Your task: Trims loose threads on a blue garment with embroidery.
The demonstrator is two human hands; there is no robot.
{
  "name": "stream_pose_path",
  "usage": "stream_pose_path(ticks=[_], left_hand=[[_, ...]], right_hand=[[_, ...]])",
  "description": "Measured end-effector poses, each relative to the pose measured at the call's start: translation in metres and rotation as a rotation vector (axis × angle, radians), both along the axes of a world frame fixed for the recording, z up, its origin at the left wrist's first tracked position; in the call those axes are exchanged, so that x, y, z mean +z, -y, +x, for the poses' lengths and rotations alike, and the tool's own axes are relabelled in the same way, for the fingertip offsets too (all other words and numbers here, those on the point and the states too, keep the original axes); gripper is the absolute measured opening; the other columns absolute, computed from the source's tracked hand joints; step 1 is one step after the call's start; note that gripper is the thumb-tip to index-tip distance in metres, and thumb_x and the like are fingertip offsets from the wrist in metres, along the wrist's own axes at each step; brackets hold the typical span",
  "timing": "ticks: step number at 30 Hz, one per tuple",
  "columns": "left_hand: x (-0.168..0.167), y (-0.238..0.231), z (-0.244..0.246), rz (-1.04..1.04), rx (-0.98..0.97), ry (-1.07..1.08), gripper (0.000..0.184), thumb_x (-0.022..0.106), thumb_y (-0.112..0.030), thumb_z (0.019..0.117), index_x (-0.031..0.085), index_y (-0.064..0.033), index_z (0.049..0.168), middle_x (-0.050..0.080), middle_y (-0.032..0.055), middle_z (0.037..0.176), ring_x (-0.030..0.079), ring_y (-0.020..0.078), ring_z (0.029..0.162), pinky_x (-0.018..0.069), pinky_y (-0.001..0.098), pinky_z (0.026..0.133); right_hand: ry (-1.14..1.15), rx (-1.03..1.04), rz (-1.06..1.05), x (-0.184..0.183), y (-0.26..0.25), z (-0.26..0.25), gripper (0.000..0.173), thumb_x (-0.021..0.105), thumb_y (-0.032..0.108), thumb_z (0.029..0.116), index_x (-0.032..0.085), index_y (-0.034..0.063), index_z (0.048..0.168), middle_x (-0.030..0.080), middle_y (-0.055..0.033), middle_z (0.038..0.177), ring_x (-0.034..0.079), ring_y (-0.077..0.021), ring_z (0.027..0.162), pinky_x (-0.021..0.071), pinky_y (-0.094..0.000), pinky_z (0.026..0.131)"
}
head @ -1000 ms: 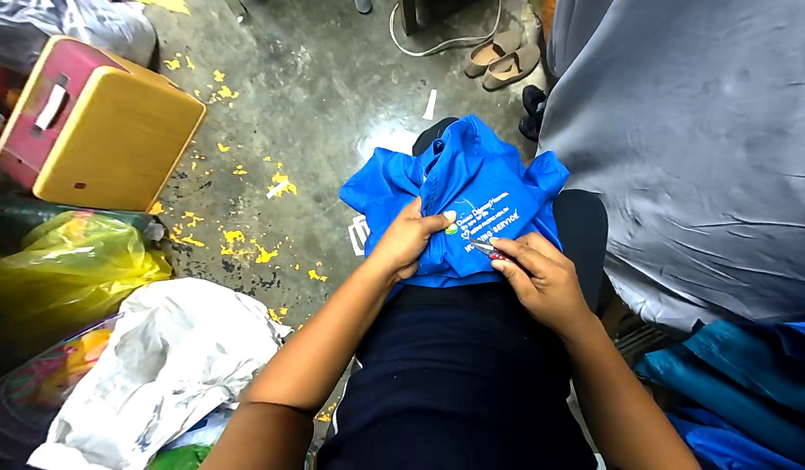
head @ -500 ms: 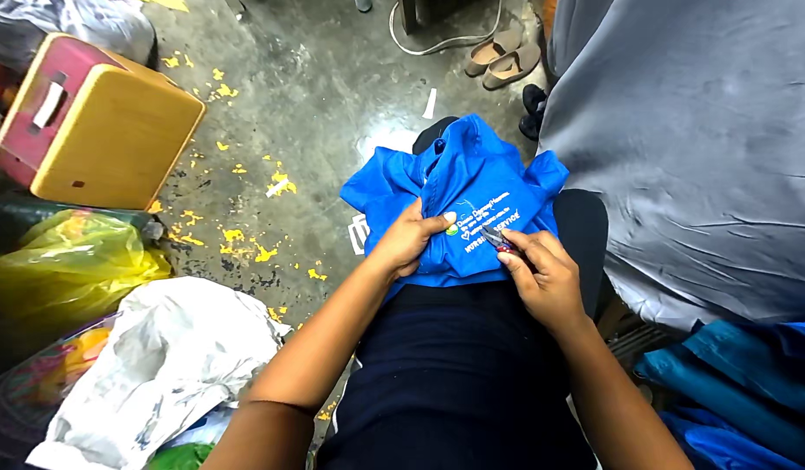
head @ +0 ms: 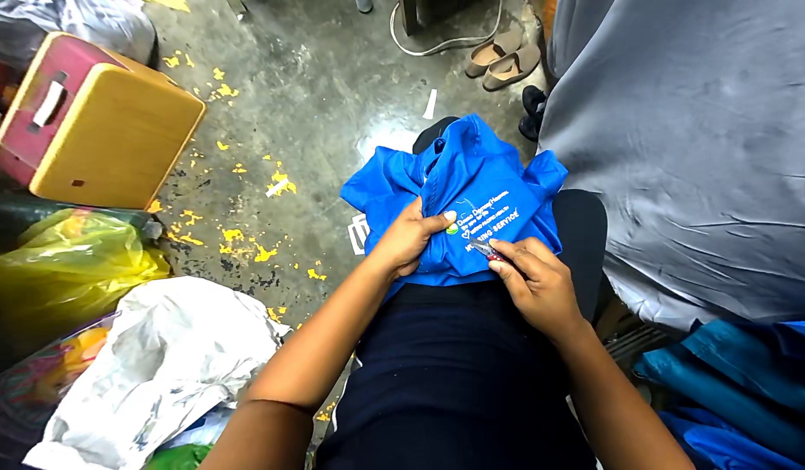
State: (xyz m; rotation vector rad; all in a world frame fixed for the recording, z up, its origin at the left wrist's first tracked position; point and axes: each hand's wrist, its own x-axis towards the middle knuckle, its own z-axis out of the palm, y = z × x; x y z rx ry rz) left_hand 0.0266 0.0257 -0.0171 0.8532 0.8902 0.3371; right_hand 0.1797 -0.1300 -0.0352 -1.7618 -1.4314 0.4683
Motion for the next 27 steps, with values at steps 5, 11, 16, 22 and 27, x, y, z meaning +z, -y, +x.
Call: stream_pose_path(ticks=[5, 11, 16, 22, 27], left_hand=[[-0.001, 0.000, 0.000, -0.009, 0.007, 0.011, 0.024, 0.048, 0.002, 0.1030, 0.052, -0.0071, 0.125, 0.071, 0.0021, 0.098, 0.070, 0.0089, 0.086, 0.0601, 0.0279, 0.080], [0.003, -0.001, 0.001, -0.017, 0.012, 0.006, 0.023, 0.047, 0.001, 0.1034, 0.052, -0.0078, 0.124, 0.070, 0.0018, 0.098, 0.070, 0.0085, 0.086, 0.0601, 0.0276, 0.079], [0.000, -0.001, -0.001, -0.022, 0.003, 0.023, 0.024, 0.047, 0.001, 0.1038, 0.051, -0.0081, 0.126, 0.071, 0.0024, 0.099, 0.071, 0.0091, 0.087, 0.0601, 0.0279, 0.080], [-0.001, 0.000, 0.000, -0.051, 0.040, 0.009, 0.024, 0.047, 0.001, 0.1037, 0.051, -0.0078, 0.126, 0.071, 0.0032, 0.099, 0.071, 0.0103, 0.087, 0.0602, 0.0291, 0.080], [-0.004, 0.000, 0.002, -0.068, 0.056, -0.018, 0.024, 0.047, 0.000, 0.1043, 0.051, -0.0073, 0.127, 0.070, 0.0039, 0.101, 0.070, 0.0108, 0.089, 0.0598, 0.0300, 0.082]], right_hand=[[0.014, -0.006, 0.007, -0.001, -0.001, -0.001, 0.028, 0.061, 0.017, 0.0987, 0.077, 0.0008, 0.114, 0.065, -0.0105, 0.085, 0.061, -0.0142, 0.076, 0.0514, -0.0255, 0.069], [-0.061, 0.042, 0.051, 0.004, 0.001, -0.005, 0.025, 0.062, 0.017, 0.0990, 0.077, 0.0003, 0.111, 0.066, -0.0096, 0.085, 0.062, -0.0096, 0.080, 0.0513, -0.0190, 0.074], [-0.025, -0.005, 0.023, 0.002, 0.001, -0.001, 0.028, 0.062, 0.018, 0.0988, 0.076, -0.0006, 0.115, 0.066, -0.0105, 0.087, 0.062, -0.0109, 0.078, 0.0513, -0.0207, 0.071], [0.007, -0.074, -0.032, 0.002, 0.000, 0.004, 0.032, 0.063, 0.021, 0.0981, 0.073, -0.0007, 0.120, 0.065, -0.0112, 0.092, 0.063, -0.0125, 0.080, 0.0528, -0.0237, 0.073], [0.028, -0.136, -0.059, 0.000, 0.000, 0.005, 0.034, 0.064, 0.022, 0.0973, 0.072, -0.0011, 0.120, 0.066, -0.0125, 0.094, 0.063, -0.0143, 0.080, 0.0531, -0.0262, 0.071]])
